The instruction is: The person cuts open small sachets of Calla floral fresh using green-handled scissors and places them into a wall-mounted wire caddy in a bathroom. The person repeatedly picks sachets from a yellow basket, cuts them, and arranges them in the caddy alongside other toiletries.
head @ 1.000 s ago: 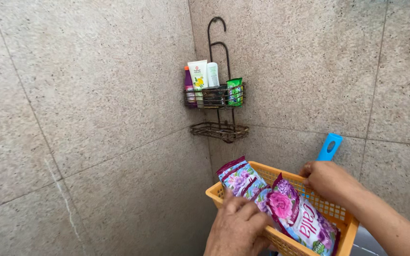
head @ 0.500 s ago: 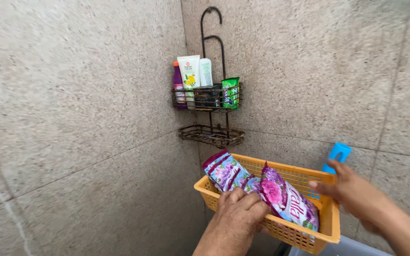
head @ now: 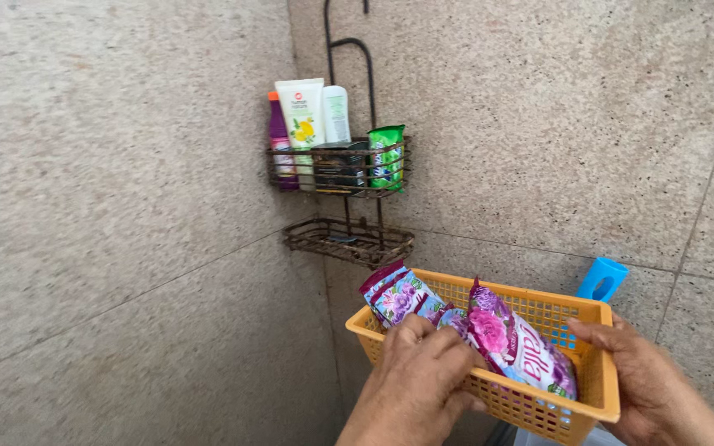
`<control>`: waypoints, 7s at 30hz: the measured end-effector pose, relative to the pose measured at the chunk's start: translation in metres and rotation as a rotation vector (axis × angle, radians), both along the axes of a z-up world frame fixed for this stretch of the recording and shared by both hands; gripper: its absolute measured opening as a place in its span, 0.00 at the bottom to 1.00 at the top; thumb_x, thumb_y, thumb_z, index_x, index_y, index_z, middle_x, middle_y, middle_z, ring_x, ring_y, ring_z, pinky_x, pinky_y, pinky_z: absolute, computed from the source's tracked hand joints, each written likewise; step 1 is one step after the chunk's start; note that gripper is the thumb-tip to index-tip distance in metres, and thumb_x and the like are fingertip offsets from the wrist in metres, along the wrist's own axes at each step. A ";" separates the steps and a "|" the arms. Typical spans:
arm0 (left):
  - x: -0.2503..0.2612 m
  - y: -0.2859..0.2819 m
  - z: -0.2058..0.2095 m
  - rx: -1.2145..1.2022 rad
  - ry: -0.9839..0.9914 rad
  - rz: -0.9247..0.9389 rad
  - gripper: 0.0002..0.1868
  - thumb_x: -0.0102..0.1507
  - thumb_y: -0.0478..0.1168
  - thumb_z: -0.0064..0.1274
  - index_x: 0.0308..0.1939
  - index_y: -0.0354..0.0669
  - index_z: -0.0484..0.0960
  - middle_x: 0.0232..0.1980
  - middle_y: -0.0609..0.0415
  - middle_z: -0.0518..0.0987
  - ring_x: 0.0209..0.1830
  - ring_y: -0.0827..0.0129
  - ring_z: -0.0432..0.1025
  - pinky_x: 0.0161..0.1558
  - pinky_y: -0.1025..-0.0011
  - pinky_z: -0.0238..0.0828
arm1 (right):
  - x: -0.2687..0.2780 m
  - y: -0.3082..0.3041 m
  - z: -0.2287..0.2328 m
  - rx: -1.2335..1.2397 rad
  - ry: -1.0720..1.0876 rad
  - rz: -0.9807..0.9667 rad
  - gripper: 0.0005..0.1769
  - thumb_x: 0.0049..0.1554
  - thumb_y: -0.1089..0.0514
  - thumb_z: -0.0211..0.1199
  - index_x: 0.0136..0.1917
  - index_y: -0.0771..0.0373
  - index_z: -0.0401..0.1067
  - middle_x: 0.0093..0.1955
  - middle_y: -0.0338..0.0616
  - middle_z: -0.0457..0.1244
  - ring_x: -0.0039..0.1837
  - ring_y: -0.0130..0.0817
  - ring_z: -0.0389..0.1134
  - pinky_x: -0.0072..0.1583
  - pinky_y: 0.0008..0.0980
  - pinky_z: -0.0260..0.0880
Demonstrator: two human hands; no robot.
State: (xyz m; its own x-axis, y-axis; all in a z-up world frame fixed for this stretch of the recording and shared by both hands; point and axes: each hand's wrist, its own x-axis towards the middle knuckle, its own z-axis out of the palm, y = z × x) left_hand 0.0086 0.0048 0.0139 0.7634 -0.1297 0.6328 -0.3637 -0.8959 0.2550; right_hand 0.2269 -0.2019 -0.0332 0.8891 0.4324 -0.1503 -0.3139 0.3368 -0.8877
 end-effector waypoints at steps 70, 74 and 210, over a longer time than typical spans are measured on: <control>-0.009 0.088 0.020 -0.402 0.728 0.753 0.60 0.45 0.52 0.77 0.71 0.40 0.54 0.60 0.42 0.75 0.62 0.53 0.73 0.63 0.62 0.68 | -0.021 0.178 -0.095 -0.059 0.034 -0.156 0.50 0.44 0.72 0.63 0.77 0.54 0.50 0.60 0.56 0.64 0.60 0.51 0.70 0.60 0.58 0.72; -0.006 0.102 0.008 -0.661 0.474 0.606 0.52 0.45 0.38 0.73 0.68 0.52 0.58 0.60 0.50 0.76 0.58 0.59 0.76 0.59 0.64 0.73 | -0.009 0.180 -0.109 0.041 -0.128 -0.120 0.47 0.42 0.73 0.64 0.74 0.63 0.55 0.54 0.61 0.68 0.53 0.51 0.74 0.55 0.57 0.76; 0.019 0.073 -0.016 -1.690 0.462 0.027 0.32 0.61 0.37 0.55 0.70 0.55 0.70 0.52 0.53 0.84 0.49 0.66 0.77 0.54 0.62 0.75 | -0.007 -0.004 0.041 -0.440 -0.225 -0.038 0.39 0.56 0.57 0.62 0.80 0.54 0.60 0.68 0.50 0.66 0.64 0.44 0.70 0.61 0.47 0.71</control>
